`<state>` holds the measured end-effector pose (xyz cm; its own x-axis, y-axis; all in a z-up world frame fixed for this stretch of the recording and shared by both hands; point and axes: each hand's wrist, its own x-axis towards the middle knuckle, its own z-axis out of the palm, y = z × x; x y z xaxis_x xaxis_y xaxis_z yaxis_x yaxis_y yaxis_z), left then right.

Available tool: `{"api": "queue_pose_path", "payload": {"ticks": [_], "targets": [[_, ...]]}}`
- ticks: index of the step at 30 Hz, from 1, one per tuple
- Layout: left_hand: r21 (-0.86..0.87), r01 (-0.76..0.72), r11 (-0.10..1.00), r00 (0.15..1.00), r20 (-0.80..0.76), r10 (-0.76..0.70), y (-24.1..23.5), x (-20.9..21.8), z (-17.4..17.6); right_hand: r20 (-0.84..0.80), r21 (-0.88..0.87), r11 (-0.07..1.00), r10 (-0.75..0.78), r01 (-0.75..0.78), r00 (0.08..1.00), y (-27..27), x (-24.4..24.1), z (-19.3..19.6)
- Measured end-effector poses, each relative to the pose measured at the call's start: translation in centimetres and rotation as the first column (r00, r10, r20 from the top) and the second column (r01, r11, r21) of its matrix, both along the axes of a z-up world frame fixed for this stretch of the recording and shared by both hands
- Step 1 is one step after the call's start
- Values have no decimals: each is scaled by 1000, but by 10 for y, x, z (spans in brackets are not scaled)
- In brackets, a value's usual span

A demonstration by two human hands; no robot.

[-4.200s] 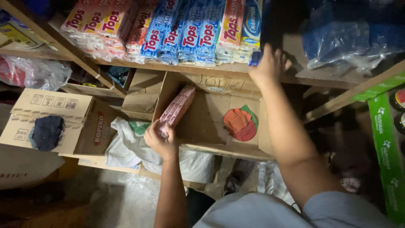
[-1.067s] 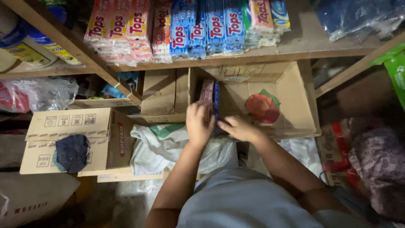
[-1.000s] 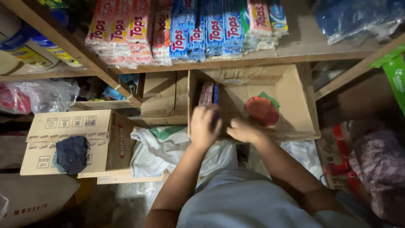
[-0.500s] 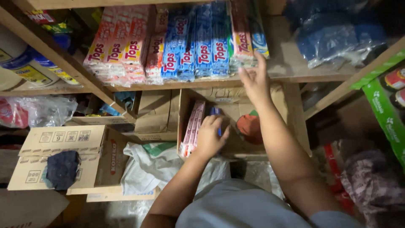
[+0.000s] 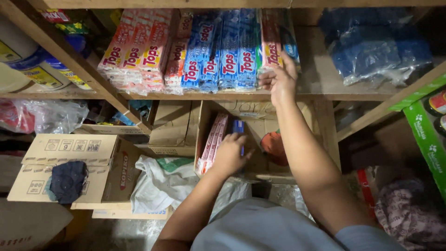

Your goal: The recorder is seen wiping products and organizing them into a cardboard box on a shelf in a grocery store backroom.

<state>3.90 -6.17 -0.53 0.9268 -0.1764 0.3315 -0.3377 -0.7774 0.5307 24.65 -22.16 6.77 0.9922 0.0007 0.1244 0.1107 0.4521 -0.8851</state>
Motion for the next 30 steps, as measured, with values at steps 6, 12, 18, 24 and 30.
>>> {"api": "queue_pose_path", "payload": {"ticks": [6, 12, 18, 24, 30], "targets": [[-820, -29, 572, 946, -208, -250, 8, 28, -38, 115, -97, 993, 78, -67, 990, -4, -46, 6], [-955, -296, 9, 767, -243, -594, 3, 59, 19, 97, 9, 958, 283, -285, 954, -15, -112, -29], [-991, -136, -12, 768, -97, -633, -8, 75, 34, -77, -88, 835, 538, -544, 839, -19, -183, -8], [-991, -33, 130, 802, -104, -588, 17, 2, 63, 352, -264, 946, 278, -189, 894, -73, -193, -72], [-956, -96, 276, 788, -242, -566, 62, -72, 72, -28, 35, 922, 386, -385, 922, -14, -212, -29]]}}
